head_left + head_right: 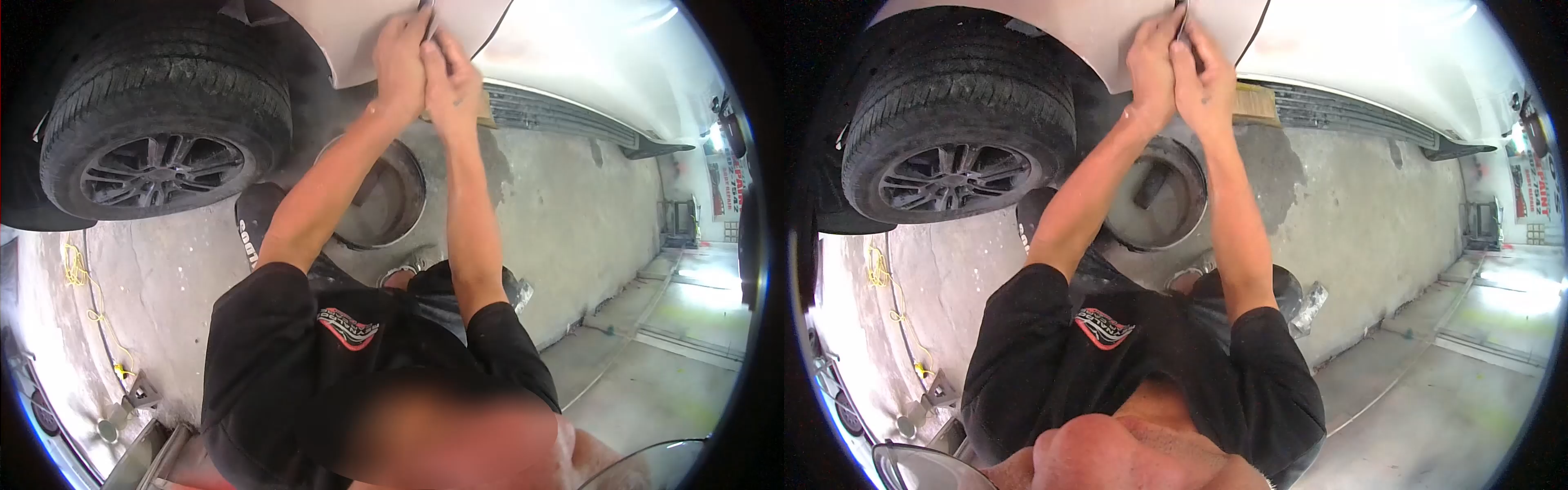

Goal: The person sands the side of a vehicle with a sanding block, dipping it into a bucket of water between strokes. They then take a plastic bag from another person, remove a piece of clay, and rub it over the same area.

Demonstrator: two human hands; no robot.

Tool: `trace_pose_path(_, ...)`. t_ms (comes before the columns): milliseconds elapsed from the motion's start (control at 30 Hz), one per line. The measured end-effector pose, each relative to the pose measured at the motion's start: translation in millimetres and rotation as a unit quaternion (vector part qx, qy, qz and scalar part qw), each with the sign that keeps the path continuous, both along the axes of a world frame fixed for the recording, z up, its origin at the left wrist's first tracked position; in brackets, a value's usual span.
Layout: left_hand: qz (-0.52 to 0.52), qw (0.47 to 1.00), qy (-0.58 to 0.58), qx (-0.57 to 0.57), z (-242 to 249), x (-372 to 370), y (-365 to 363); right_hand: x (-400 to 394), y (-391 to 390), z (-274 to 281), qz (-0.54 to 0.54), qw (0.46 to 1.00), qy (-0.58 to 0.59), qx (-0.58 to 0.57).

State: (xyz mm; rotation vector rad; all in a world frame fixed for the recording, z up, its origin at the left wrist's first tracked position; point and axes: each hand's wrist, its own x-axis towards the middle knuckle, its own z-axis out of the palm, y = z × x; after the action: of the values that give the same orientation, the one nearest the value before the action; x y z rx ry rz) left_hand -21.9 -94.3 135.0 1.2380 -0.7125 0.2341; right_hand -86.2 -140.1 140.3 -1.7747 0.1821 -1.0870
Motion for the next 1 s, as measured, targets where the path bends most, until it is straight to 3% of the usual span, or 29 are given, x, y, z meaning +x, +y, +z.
trace_pose_path(100, 0.012, 1.0, 0.02, 0.021, -21.0, 6.0, -2.8, 9.8, -3.2, -24.8, -0.006, 1.0, -0.023, -0.008)
trace_pose_path(133, 0.006, 0.999, 0.036, -0.032, -11.7, 5.9, -5.5, 5.2, 1.3, -6.7, -0.029, 0.999, 0.002, -0.032)
trace_pose_path(233, 0.074, 0.992, -0.092, 0.045, 13.6, 4.6, -2.6, 1.1, 3.8, 15.6, 0.052, 0.993, -0.048, 0.098)
trace_pose_path(267, -0.104, 0.975, 0.158, -0.12, 26.2, -6.3, 2.1, -0.8, -2.9, 10.5, -0.002, 1.0, -0.008, 0.017)
trace_pose_path(367, 0.026, 1.0, 0.0, 0.006, -25.7, 2.6, -10.6, 4.0, -7.2, -24.2, -0.004, 0.999, -0.035, -0.022)
trace_pose_path(400, -0.075, 0.985, 0.152, -0.025, -7.4, 0.0, -2.3, 3.6, 0.0, -14.3, 0.004, 0.999, -0.027, 0.017)
trace_pose_path(533, -0.098, 0.982, 0.146, -0.073, 46.6, -7.6, 6.0, -1.7, 4.9, 20.7, 0.038, 0.991, -0.036, 0.121)
trace_pose_path(633, -0.011, 0.998, 0.053, -0.022, -16.6, 0.0, -8.8, 2.5, -6.9, -20.6, -0.013, 1.0, -0.019, 0.013)
trace_pose_path(667, 0.081, 0.992, -0.087, 0.047, -27.8, 4.2, -7.5, 8.1, -9.8, -29.9, -0.015, 0.999, -0.043, -0.02)
trace_pose_path(767, 0.11, 0.982, -0.145, 0.056, 7.0, 6.9, -0.5, 1.9, 0.5, 5.6, 0.006, 0.998, -0.024, 0.052)
trace_pose_path(800, 0.109, 0.983, -0.135, 0.055, 1.5, 6.4, -1.9, -0.3, 3.6, 16.1, 0.034, 0.995, -0.045, 0.083)
trace_pose_path(900, 0.106, 0.986, -0.128, 0.029, -12.8, 3.5, -11.8, -7.2, 1.6, 0.0, -0.04, 0.999, 0.012, 0.01)
trace_pose_path(933, 0.037, 0.999, -0.032, 0.015, -16.6, -2.0, -7.8, 0.5, 3.7, -10.3, -0.028, 0.999, -0.03, 0.022)
trace_pose_path(1000, 0.012, 1.0, -0.011, 0.005, -7.0, 3.4, -5.9, -0.2, 3.3, -1.4, -0.033, 0.999, -0.017, 0.002)
